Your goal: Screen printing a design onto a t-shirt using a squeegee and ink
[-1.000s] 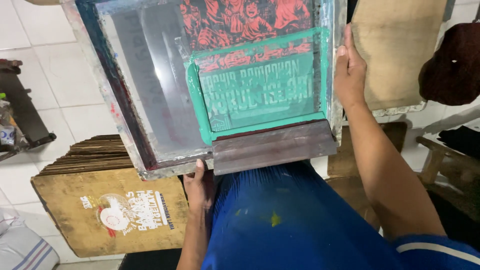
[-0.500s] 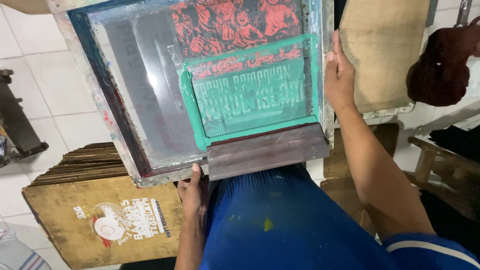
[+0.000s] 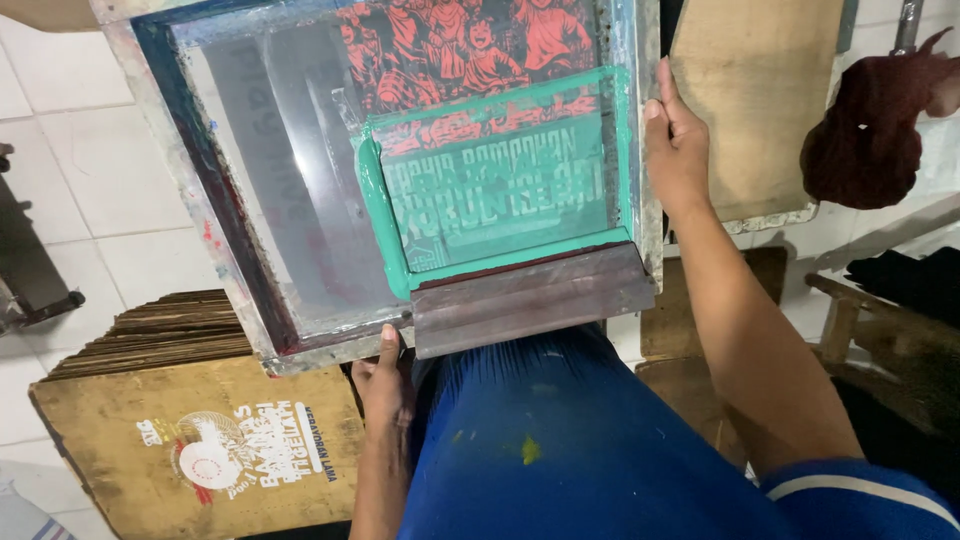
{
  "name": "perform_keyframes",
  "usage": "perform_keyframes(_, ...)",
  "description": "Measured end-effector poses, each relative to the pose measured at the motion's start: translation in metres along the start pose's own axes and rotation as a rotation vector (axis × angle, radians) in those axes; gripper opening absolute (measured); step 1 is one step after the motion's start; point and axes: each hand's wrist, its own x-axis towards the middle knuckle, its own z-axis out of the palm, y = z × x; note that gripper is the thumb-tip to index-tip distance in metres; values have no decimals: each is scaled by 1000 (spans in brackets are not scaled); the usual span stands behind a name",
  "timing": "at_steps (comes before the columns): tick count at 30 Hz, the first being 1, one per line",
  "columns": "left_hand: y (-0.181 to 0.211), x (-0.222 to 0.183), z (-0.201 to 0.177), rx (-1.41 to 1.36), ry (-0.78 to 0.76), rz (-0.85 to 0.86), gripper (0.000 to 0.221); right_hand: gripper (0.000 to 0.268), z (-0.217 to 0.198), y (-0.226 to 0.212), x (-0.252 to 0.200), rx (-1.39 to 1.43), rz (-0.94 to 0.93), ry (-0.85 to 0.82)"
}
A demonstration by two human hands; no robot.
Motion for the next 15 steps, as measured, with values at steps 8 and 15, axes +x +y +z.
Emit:
perform_keyframes(8,-62,67,-30,-27,-27,67,68,75,44,-79,-148,-488,-696,-549)
perform_keyframes(15,-44,41,-26,-15,21,64,62,22,55,-65,-171,-782,-892,-466)
